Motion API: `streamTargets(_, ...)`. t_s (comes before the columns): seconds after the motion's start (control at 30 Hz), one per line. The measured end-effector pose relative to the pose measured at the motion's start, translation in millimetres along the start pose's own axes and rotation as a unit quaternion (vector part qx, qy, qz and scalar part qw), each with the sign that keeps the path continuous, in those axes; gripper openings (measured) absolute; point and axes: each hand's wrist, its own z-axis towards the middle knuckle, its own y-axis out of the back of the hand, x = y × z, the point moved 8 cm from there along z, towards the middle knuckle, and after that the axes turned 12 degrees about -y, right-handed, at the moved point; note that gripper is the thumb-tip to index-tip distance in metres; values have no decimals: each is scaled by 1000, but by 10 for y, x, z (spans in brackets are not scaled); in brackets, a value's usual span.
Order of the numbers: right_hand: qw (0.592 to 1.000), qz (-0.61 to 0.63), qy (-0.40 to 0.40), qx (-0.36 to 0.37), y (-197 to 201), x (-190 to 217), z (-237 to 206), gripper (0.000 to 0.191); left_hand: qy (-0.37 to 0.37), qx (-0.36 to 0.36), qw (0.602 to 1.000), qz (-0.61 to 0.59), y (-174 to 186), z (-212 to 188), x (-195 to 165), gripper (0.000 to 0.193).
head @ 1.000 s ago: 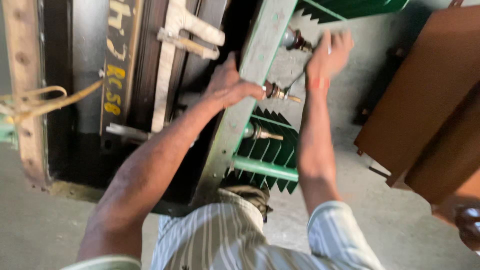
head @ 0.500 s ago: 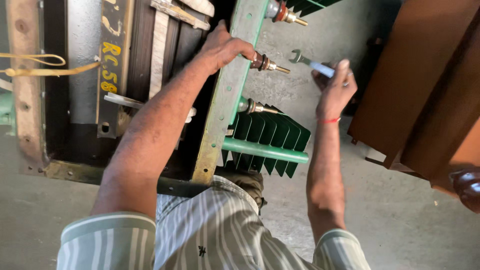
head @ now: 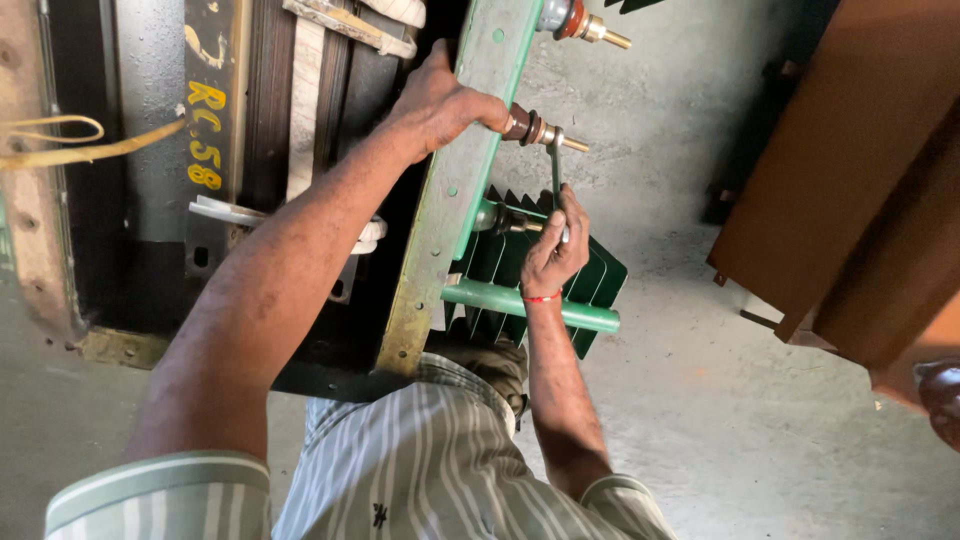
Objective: The person walks to a workbench, picks up a wrench, and tightens multiple brown insulator components mounted on a green metal frame. The person uses the wrench to secure each insulator in sequence.
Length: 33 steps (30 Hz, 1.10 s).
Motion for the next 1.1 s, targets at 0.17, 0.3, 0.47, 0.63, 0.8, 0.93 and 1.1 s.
streamTargets(0.17, 990, 6, 130, -55, -129, 850, 936, 33, 18, 14, 998, 53, 66, 37, -82, 104)
streamTargets(0.3, 971, -219, 68, -72, -696, 741, 2158, 38, 57, 25, 998, 25, 76, -31, -237, 104)
streamTargets(0.47, 861, -412, 186, -233, -710, 670, 2286, 54, -9, -19, 997, 72, 170, -29, -423, 119)
streamTargets(0.63, 905, 164, -391, -8, -65, -475, 2132, 40, 11, -3, 1000, 2, 92, -44, -279, 99)
streamTargets(0.8, 929, 286, -217, 88, 364, -205, 1336, 27, 4, 8, 1000, -20, 13, -19, -162, 98)
streamTargets(0.93, 956, 228, -138, 122, 248, -101, 500, 30, 1, 13, 1000, -17, -43, 34, -33, 96)
streamTargets(1.1, 994, 76, -55, 54, -33, -195, 141, 32, 8, 8, 1000, 1, -49, 70, 90, 104)
